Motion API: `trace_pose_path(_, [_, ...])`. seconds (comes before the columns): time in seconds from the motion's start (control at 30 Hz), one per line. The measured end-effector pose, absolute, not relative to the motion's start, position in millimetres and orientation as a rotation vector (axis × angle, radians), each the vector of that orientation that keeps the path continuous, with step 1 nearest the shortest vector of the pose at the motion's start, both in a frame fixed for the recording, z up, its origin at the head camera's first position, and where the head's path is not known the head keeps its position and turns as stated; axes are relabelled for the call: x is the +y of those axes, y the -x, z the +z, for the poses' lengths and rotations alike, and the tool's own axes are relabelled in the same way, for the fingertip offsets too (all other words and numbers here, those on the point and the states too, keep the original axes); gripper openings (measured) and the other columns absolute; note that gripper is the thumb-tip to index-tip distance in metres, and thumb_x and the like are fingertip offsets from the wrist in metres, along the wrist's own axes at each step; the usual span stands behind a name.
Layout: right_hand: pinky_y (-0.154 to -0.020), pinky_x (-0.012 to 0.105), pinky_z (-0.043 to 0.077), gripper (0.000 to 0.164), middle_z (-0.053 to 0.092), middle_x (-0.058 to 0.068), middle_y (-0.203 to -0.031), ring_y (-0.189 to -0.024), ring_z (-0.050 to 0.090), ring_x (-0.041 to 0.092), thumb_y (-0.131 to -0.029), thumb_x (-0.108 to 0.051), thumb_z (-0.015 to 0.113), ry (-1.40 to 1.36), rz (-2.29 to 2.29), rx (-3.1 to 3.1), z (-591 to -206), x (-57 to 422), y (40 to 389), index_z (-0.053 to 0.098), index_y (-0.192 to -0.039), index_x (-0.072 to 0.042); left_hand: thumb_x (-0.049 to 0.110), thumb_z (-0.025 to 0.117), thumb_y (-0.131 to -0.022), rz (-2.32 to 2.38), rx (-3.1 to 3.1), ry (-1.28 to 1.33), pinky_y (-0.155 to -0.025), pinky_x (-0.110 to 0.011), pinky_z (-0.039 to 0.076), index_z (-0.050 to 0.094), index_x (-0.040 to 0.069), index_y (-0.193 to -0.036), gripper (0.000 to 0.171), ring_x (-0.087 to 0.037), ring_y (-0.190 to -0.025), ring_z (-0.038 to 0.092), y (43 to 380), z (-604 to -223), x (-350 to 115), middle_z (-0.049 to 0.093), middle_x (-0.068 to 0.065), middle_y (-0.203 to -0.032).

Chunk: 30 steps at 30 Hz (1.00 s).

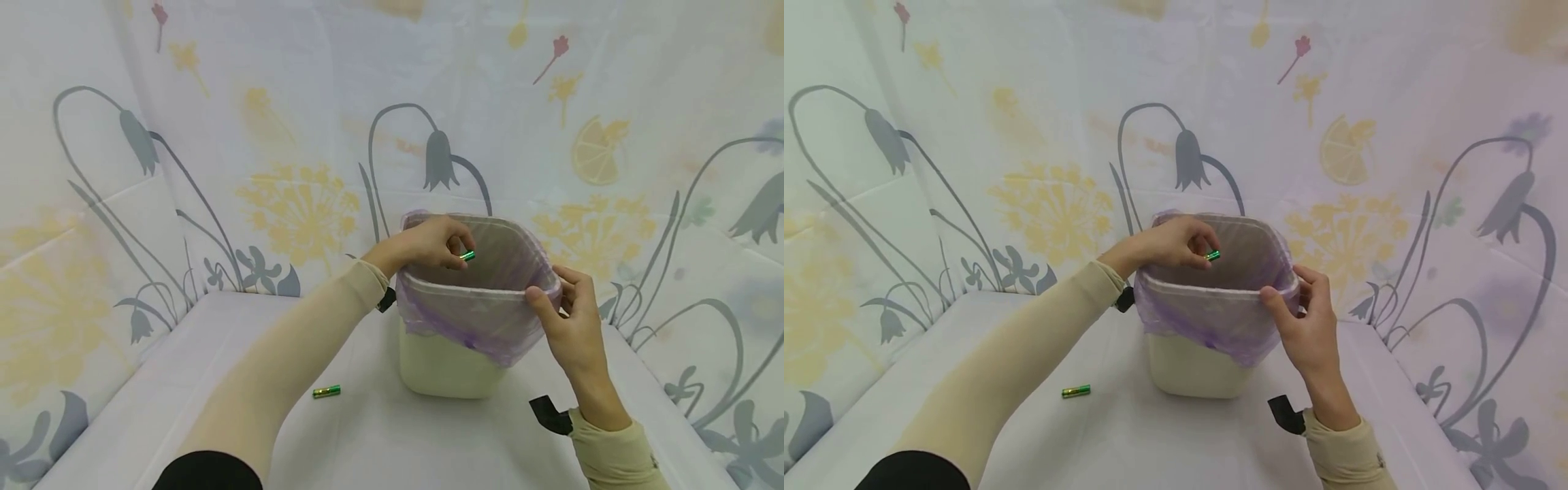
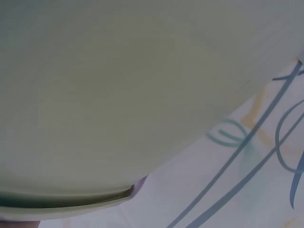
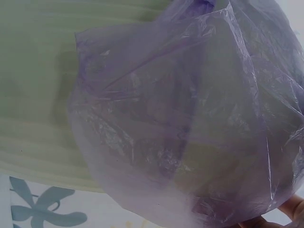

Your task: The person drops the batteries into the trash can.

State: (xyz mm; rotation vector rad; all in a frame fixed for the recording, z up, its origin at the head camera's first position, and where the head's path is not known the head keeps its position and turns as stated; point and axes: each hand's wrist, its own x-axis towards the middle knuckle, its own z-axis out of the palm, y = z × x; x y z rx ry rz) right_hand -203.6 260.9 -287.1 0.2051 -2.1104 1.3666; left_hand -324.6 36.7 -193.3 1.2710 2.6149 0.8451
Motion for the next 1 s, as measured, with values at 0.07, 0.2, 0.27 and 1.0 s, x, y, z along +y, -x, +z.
trace_pose_path(0.07, [-0.082, 0.013, 0.041, 0.055, 0.053, 0.011, -0.123, -0.101, 0.054, 0.008, -0.094, -0.021, 0.062, -0.202, 1.362, -2.115, -287.4, 261.1, 202.9, 0.036, -0.141, -0.011, 0.012, 0.073, -0.086, 0.839, 2.615, -1.267, -0.069, -0.024, 0.048, 0.065, 0.008, -0.111, 0.027, -0.016, -0.078, 0.061, 324.0, -193.7, 36.8, 0.066, -0.005, -0.086])
trace_pose_path(0.2, [-0.083, 0.014, 0.041, 0.054, 0.053, 0.010, -0.123, -0.101, 0.054, 0.008, -0.094, -0.022, 0.061, -0.197, 1.355, -2.121, -287.0, 261.3, 202.2, 0.036, -0.141, -0.012, 0.014, 0.072, -0.087, 0.808, 2.630, -1.248, -0.072, -0.025, 0.048, 0.064, 0.008, -0.114, 0.029, -0.017, -0.081, 0.061, 323.1, -193.3, 36.8, 0.066, -0.005, -0.087])
trace_pose_path(0.27, [-0.083, 0.014, 0.040, 0.054, 0.053, 0.011, -0.123, -0.101, 0.054, 0.008, -0.094, -0.022, 0.061, -0.200, 1.355, -2.121, -286.7, 261.2, 202.5, 0.036, -0.141, -0.012, 0.015, 0.072, -0.087, 0.778, 2.658, -1.240, -0.074, -0.025, 0.048, 0.063, 0.009, -0.114, 0.030, -0.016, -0.083, 0.061, 323.1, -193.0, 36.7, 0.066, -0.004, -0.088])
trace_pose_path(1.0, [-0.082, 0.013, 0.040, 0.055, 0.052, 0.012, -0.123, -0.099, 0.054, 0.008, -0.093, -0.021, 0.061, -0.208, 1.357, -2.111, -285.9, 261.2, 202.3, 0.036, -0.141, -0.011, 0.020, 0.073, -0.087, 0.711, 2.712, -1.249, -0.076, -0.025, 0.047, 0.063, 0.011, -0.114, 0.030, -0.015, -0.087, 0.061, 322.9, -192.0, 38.0, 0.065, -0.003, -0.093])
